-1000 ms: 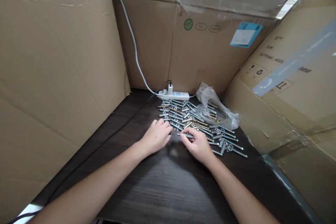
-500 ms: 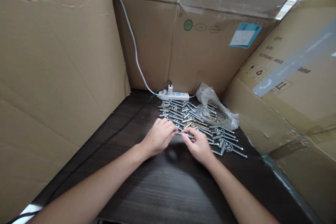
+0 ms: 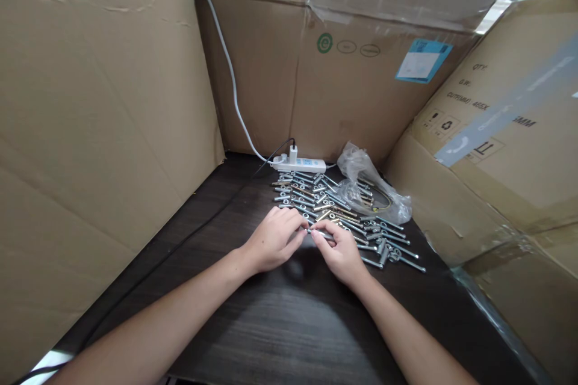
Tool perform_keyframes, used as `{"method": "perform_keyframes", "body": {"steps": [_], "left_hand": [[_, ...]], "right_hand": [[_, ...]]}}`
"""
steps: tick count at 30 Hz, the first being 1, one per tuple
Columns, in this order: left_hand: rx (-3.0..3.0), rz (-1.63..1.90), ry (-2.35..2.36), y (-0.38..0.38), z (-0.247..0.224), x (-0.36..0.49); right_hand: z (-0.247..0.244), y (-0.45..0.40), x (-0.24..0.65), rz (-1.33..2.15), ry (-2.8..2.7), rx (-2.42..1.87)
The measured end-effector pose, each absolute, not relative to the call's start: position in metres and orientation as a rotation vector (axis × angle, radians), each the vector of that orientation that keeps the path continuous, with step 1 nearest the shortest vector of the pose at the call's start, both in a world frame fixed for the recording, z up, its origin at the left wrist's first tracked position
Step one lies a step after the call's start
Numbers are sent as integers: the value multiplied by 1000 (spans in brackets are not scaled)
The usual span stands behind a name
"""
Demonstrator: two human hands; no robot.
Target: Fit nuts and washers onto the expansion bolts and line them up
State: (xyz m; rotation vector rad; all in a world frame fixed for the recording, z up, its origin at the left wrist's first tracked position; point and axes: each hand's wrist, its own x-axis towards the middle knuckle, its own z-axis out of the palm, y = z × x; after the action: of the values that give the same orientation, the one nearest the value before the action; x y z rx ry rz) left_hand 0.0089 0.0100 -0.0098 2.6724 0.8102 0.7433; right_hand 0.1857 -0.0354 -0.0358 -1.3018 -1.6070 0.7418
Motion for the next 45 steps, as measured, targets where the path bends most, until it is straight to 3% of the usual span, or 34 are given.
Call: {"method": "perform_keyframes", "body": {"steps": [11, 18, 23, 29, 37, 45], "left_hand": [[2679, 603, 787, 12, -6, 6], [2669, 108, 1270, 25, -5, -16], [2672, 5, 1394, 25, -14, -14], [2688, 80, 1368, 26, -16, -11], [2457, 606, 1085, 16, -11, -1], [2277, 611, 848, 7, -13, 3]], "right_hand": [[-40, -36, 186, 731, -1639, -1332], [-36, -33, 188, 568, -1654, -1401], [-34, -34, 187, 566, -1679, -1396], [-34, -35, 186, 575, -1683, -1392], [-35, -36, 186, 592, -1693, -1362], [-35, -40, 181, 658, -1699, -1274]]}}
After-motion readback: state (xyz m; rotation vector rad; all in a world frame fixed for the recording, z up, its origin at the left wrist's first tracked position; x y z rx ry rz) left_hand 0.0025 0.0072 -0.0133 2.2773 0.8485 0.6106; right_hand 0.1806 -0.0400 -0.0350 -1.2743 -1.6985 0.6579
